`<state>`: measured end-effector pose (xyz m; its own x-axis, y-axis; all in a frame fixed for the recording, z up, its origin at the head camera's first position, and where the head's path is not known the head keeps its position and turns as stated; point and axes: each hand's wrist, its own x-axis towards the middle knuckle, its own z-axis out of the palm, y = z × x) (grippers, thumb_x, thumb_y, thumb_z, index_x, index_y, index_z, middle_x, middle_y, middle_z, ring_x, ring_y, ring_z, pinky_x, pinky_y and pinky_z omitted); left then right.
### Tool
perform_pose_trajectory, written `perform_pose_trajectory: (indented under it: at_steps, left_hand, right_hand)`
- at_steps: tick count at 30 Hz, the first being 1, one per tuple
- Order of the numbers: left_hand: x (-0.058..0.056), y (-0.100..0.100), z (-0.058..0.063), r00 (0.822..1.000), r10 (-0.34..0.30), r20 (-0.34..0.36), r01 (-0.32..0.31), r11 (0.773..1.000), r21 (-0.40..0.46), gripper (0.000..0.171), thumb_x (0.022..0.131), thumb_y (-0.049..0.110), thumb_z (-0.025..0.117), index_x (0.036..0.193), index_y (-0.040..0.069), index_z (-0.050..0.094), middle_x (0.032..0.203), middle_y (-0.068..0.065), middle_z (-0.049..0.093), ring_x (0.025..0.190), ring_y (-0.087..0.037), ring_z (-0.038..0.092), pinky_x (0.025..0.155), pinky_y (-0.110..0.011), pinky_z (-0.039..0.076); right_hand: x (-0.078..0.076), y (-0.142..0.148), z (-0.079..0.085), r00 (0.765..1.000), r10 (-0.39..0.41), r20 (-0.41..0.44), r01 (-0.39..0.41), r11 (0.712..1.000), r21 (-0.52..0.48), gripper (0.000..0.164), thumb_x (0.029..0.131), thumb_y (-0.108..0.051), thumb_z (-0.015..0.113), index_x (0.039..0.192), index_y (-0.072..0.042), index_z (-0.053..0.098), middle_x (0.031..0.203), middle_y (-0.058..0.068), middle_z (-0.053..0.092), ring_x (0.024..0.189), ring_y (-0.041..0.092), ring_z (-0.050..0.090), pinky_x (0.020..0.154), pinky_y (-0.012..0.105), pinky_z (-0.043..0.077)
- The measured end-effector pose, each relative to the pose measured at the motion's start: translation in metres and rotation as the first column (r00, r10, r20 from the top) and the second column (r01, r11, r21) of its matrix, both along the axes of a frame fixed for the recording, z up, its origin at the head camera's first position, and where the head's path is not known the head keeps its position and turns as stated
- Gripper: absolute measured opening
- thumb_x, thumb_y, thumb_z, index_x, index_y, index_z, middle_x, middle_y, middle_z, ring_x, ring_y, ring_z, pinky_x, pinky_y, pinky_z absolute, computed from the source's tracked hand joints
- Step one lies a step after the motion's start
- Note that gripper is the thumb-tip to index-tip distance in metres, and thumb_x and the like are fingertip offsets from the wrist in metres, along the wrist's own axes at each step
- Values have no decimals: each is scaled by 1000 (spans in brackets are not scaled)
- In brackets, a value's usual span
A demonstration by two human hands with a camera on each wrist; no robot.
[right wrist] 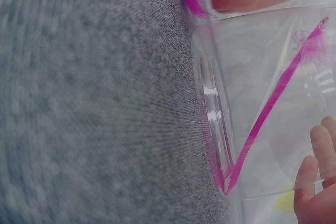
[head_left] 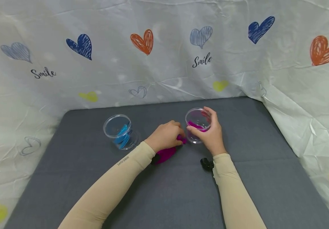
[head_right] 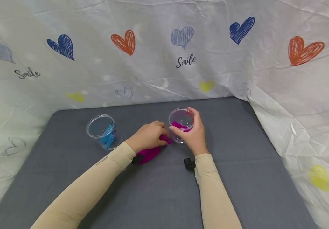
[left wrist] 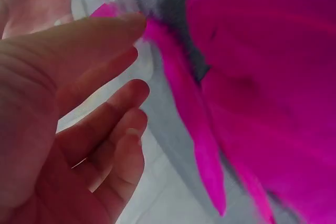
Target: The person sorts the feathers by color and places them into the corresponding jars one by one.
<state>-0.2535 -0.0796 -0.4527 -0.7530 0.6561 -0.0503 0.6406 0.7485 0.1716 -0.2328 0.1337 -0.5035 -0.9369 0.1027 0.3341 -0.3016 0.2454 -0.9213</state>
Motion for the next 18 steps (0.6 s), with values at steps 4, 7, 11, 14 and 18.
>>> perform_pose_trajectory:
  at_steps: [4,7,11,14,18]
  left_hand:
    - [0,2,-5,1000,-13,20,13,1000,7,27,90,36,90,115,25,86,121,-2,74,112,-21,59,94,-42,63]
    - [0,4,-8,999,-24,34,24,1000,12,28,90,35,89,116,25,86,123,-2,74,114,-22,59,96,-43,62]
    - [-1,5,-11,999,-34,34,34,999,15,25,92,34,88,115,27,86,123,-2,75,113,-22,60,98,-42,62]
    - [-2,5,-13,999,-42,24,42,999,23,20,93,33,87,112,27,87,122,-1,75,111,-21,61,97,-42,62]
    - [-3,5,-15,999,-51,0,51,998,29,13,95,31,85,107,27,87,119,-1,75,109,-21,61,95,-41,63]
  right_hand:
    - [0,0,1,1000,-5,5,5,1000,8,95,80,-42,97,158,-36,43,155,-4,59,145,19,54,121,55,48]
    - [0,0,0,1000,-3,6,3,1000,9,95,80,-42,98,158,-37,43,155,-4,59,145,20,54,120,54,48]
    - [-1,-1,0,1000,1,4,-1,1000,8,95,80,-41,98,158,-37,43,155,-4,58,145,19,54,121,53,48]
    - [-1,-1,-1,1000,-1,-1,1,1000,8,95,80,-40,98,158,-36,43,155,-4,59,145,19,54,120,53,49]
    - [-1,0,0,1000,-3,-7,3,1000,8,94,81,-39,97,158,-35,44,155,-4,59,146,20,54,121,54,47]
